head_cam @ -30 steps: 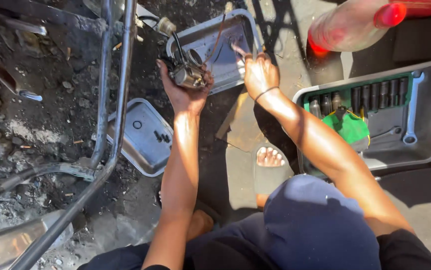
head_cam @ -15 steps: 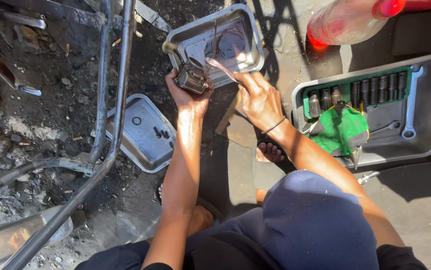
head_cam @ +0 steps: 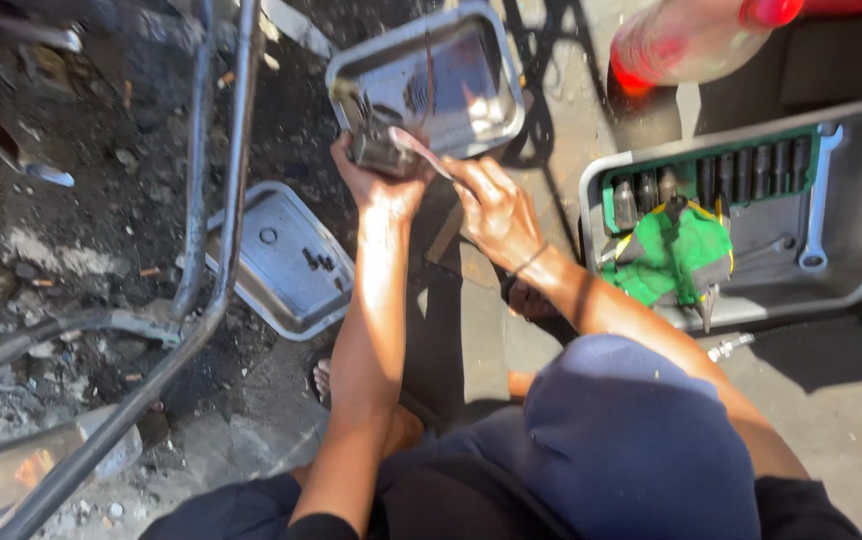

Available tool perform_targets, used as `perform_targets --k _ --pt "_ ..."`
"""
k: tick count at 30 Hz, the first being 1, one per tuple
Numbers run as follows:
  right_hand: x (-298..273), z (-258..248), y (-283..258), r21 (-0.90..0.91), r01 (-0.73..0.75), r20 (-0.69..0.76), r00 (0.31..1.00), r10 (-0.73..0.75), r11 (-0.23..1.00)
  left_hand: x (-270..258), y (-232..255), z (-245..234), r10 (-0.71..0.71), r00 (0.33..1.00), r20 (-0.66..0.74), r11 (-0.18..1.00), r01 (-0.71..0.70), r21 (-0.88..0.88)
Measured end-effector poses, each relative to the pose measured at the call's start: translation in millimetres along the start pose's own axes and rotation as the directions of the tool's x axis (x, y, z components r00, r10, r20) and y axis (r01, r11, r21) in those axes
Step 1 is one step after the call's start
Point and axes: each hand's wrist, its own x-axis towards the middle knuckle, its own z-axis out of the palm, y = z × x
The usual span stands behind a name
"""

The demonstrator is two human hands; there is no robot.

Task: The person cleans a carburetor by scrubbing it with a toothbrush over a metal tray. They then pour a liquid from a plastic bottle onto the carburetor and use a compressed air nozzle to blow out debris.

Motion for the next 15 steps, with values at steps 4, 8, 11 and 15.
perform_targets --k 4,8,11,15 --pt "1 3 6 0.101 0.068 -0.086 0.995 -0.060 0.993 12 -5 3 -0.051 0.979 0.197 0.997 0.062 -0.049" --pt "-11 20 39 0.151 0.031 -0.085 0.996 -0.018 0.988 29 -1 -10 -0.013 0.990 0.144 0.999 0.018 -0.039" --pt "-22 16 11 0.218 0.014 -0.067 0.998 0.001 0.976 8 -5 -11 -0.051 0.988 0.144 0.995 0.063 -0.079" --pt "5 10 57 0.120 0.055 -0.104 0.994 -0.042 0.991 22 13 2 -0.057 0.974 0.220 0.996 0.071 -0.057"
